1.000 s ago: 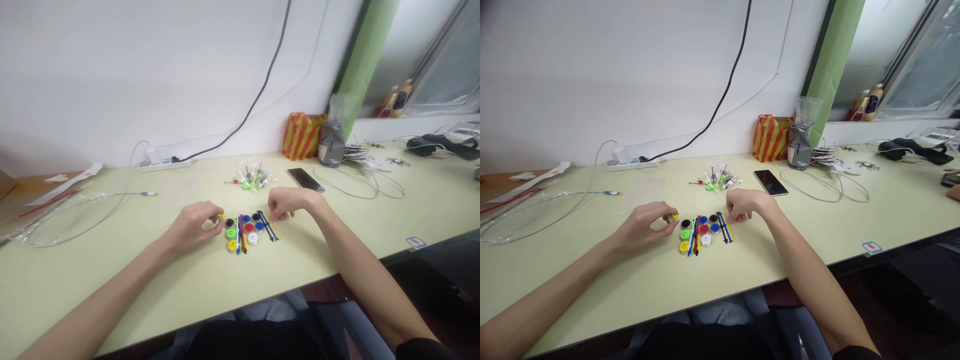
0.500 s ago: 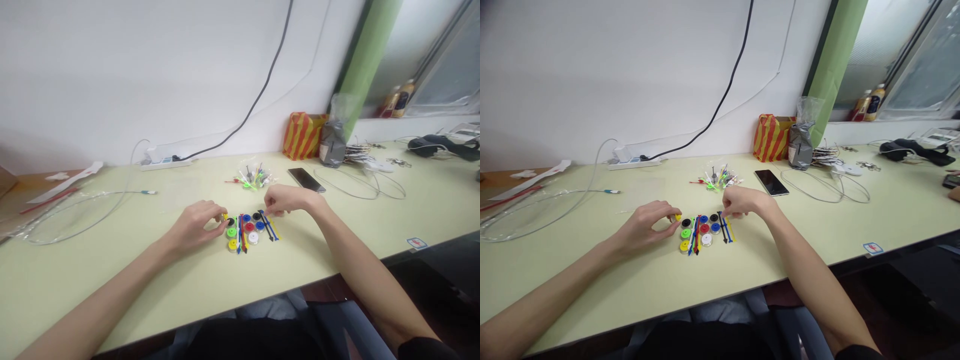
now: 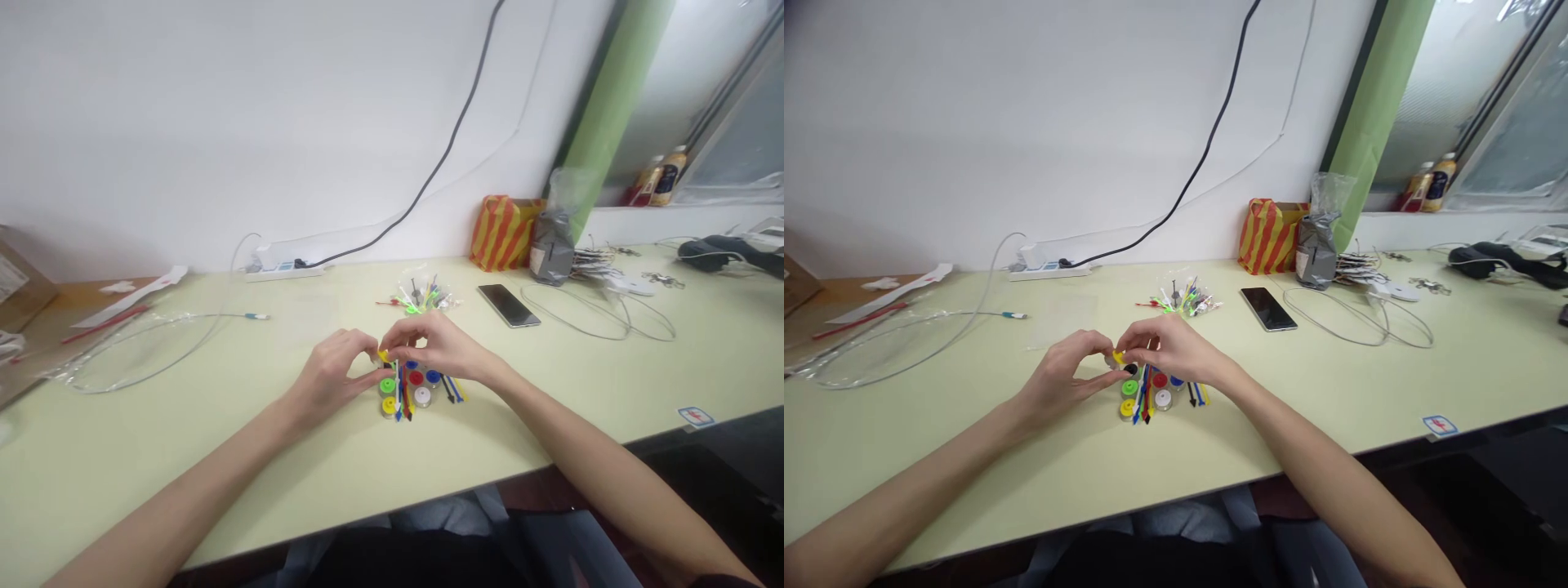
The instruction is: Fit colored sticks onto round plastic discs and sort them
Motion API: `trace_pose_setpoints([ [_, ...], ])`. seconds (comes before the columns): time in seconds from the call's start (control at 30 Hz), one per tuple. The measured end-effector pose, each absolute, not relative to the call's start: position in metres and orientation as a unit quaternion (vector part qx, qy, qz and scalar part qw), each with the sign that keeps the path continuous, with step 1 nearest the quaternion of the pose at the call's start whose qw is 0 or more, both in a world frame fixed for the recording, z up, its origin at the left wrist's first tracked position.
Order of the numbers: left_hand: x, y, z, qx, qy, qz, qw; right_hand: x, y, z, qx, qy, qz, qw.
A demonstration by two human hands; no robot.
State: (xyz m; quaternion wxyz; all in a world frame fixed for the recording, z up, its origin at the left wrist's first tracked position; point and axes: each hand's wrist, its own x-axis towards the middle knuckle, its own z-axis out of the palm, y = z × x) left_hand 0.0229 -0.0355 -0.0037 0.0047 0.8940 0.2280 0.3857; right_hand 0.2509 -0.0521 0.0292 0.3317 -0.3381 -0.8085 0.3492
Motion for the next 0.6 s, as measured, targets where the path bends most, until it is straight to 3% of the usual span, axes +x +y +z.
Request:
trace_pose_setpoints([
  [0.13, 0.022, -0.037, -0.001, 0.885, 0.257, 0.387, 0.009, 0.276, -0.054, 0.052, -0.373, -0.819, 0.329, 0.285],
  [0.37, 0.02, -0.035, 0.0, 0.886, 0.289, 0.362, 0.011, 0.315, -0.048, 0.058, -0.368, -0.822, 0.434, 0.01],
  [0.6, 0.021, -0.035, 0.0, 0.889, 0.29, 0.355, 0.008, 0.305, -0.043, 0.044, -0.399, -0.821, 0.407, -0.039],
])
